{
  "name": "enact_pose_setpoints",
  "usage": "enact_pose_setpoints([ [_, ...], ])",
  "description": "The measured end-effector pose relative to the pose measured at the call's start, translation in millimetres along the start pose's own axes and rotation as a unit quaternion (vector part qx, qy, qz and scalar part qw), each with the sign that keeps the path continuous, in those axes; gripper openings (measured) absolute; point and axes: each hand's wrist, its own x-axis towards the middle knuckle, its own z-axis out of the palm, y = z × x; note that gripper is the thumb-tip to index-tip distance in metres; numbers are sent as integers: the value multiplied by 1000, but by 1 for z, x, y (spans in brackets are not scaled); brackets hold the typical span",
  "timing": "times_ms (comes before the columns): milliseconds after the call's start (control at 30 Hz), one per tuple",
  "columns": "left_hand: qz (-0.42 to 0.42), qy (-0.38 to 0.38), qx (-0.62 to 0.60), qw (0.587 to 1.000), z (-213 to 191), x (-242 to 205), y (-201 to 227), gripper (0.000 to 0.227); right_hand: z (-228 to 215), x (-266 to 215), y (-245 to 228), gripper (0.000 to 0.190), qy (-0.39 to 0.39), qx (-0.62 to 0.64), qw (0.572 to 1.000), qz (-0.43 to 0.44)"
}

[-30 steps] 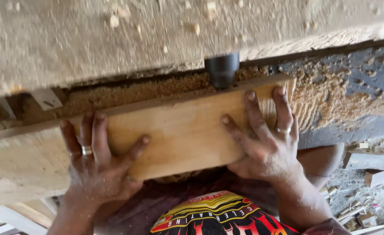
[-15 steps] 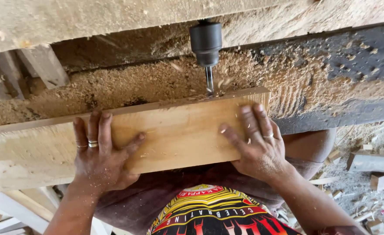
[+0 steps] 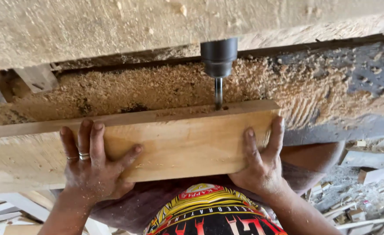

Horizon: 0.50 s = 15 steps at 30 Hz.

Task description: Drilling a series of holes into a wooden plank using a power drill

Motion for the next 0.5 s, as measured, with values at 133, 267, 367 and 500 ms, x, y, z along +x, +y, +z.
enact_pose_setpoints([
  [133,9,-1,12,1000,-1,3,-1,67,5,-1,8,105,-1,30,1000,1],
  [267,6,21,-4,1000,0,5,0,64,3,-3,10,104,-19,31,999,-2],
  [367,3,20,-4,1000,-2,7,-1,63,2,0,12,105,-29,47,998,-2],
  [500,-6,12,-14,1000,0,4,-1,65,1,2,10,100,-33,41,999,-6],
])
